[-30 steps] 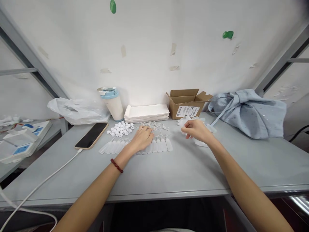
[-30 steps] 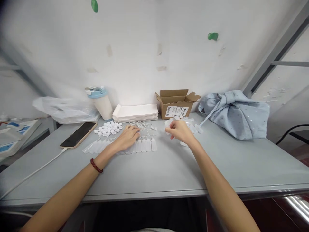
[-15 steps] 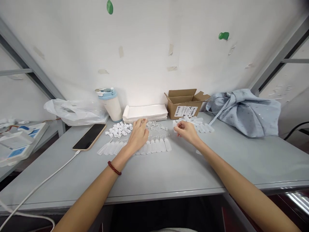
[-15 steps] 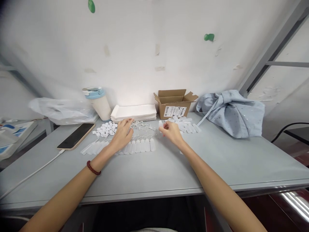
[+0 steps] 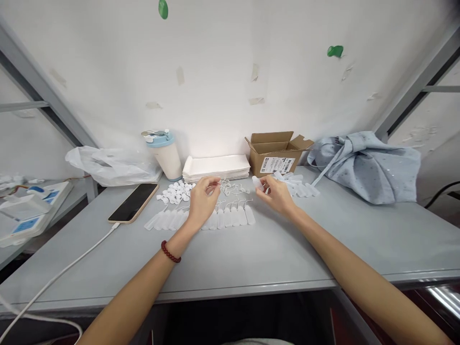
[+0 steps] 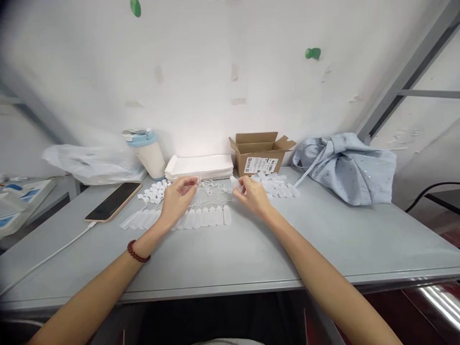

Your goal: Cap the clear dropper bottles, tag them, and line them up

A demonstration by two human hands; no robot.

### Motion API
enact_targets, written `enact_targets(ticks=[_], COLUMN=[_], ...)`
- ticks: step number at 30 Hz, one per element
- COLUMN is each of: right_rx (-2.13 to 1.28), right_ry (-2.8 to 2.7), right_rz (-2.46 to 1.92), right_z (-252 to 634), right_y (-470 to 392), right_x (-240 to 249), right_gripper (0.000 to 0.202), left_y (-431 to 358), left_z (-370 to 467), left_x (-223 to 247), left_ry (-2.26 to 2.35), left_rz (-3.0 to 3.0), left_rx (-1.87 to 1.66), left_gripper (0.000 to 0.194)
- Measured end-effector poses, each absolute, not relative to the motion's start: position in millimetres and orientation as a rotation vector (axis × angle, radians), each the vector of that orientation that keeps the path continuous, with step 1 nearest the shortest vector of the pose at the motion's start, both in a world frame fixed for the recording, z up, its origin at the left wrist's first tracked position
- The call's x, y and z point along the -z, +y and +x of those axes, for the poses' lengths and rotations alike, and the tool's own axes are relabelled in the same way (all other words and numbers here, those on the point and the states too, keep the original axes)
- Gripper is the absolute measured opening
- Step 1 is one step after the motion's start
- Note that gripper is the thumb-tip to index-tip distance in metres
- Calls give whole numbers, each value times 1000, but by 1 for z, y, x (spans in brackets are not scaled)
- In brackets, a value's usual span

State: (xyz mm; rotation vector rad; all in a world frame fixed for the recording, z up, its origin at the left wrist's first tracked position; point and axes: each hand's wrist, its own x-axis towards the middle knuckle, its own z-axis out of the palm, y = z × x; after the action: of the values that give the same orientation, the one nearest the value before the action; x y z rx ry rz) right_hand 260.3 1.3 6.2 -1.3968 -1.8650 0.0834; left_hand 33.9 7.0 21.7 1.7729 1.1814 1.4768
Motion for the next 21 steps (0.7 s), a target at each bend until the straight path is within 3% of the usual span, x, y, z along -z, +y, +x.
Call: enact_targets(ticks=[8, 21], right_rx=[-260, -223], right_ry=[-1936, -2061], right_rz=[-1171, -1006], right_z=[229, 225], right_y=[-23, -27], right_x=[-10, -2], right_gripper=[9, 9], left_y=[-8, -11], left_z=[40, 41], left_x=[-30, -28], left_ry=[813, 761], left_rz=[1002, 903], left_rx=[-1228, -1051], left_gripper=[20, 13])
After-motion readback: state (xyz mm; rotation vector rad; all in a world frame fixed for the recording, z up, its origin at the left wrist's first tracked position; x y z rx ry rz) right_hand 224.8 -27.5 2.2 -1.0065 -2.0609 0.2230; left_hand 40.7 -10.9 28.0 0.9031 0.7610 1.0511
